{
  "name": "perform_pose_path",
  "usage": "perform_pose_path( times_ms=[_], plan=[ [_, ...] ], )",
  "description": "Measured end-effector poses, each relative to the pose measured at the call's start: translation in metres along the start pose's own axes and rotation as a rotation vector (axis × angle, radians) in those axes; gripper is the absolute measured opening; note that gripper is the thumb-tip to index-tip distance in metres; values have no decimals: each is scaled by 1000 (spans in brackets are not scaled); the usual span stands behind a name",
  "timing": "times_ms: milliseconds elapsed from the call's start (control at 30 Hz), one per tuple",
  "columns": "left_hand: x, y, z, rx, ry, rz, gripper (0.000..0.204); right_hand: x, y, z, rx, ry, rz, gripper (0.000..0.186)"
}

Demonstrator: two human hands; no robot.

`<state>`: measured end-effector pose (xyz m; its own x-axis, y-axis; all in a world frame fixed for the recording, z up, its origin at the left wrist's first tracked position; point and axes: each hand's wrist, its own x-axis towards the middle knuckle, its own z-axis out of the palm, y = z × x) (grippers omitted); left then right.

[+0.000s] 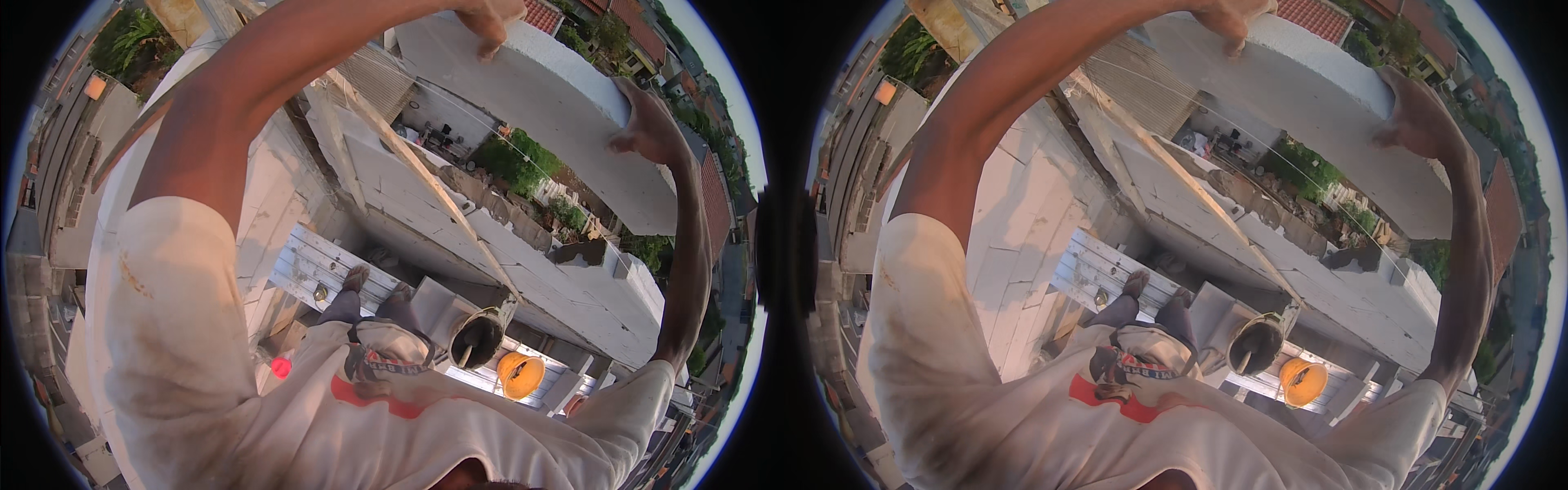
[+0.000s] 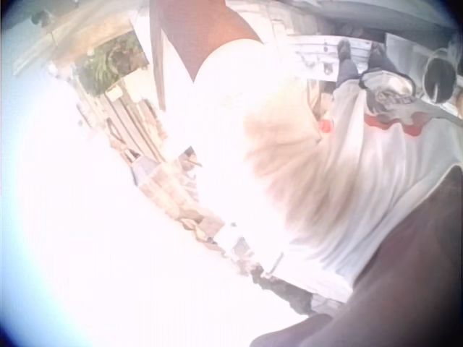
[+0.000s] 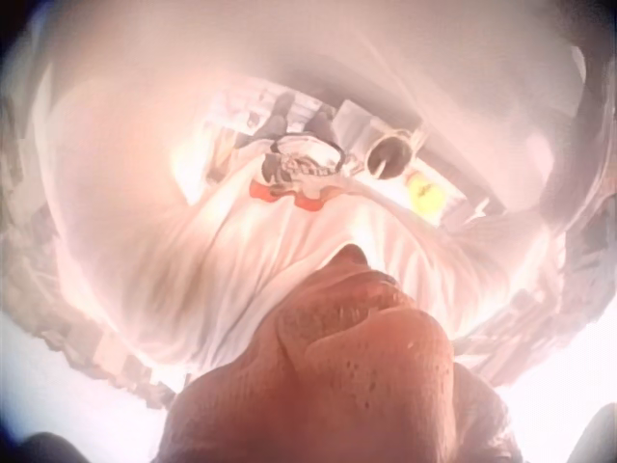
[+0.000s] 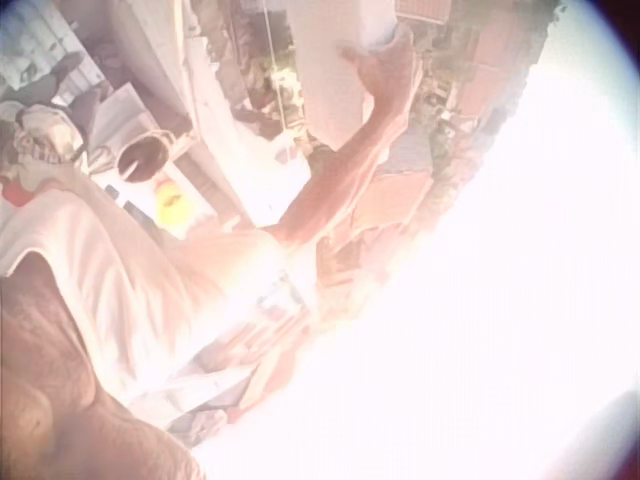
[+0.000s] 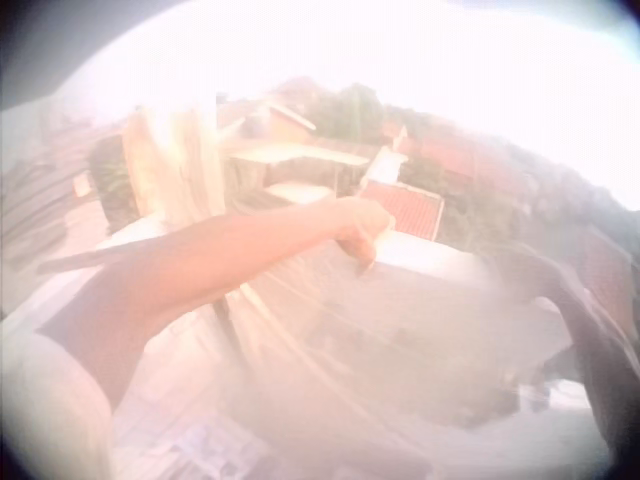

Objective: The person is working on a construction site, installing white tiles on a wall. They use a hammer to secure wires, scoop cement from a bucket with a trowel, and apply it to the tiles before placing them on the wall.

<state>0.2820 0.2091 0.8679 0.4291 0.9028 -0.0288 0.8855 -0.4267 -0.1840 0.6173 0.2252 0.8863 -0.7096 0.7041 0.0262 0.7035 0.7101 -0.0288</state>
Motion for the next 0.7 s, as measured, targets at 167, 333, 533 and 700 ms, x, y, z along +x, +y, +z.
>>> perform_pose_path(
  times_ms=[167,333,533,700],
  plan=[
    [-15,-22,50,49,-188,25,53,45,13,87,113,-25,-95,103],
    [22,2,114,11,-289,134,63,32,32,163,84,-102,-62,105],
    [4,38,138,-50,-230,86,65,4,21,194,134,-200,-44,114],
    [7,62,155,-133,-287,84,68,-15,28,222,157,-256,-25,89]
  ],
)
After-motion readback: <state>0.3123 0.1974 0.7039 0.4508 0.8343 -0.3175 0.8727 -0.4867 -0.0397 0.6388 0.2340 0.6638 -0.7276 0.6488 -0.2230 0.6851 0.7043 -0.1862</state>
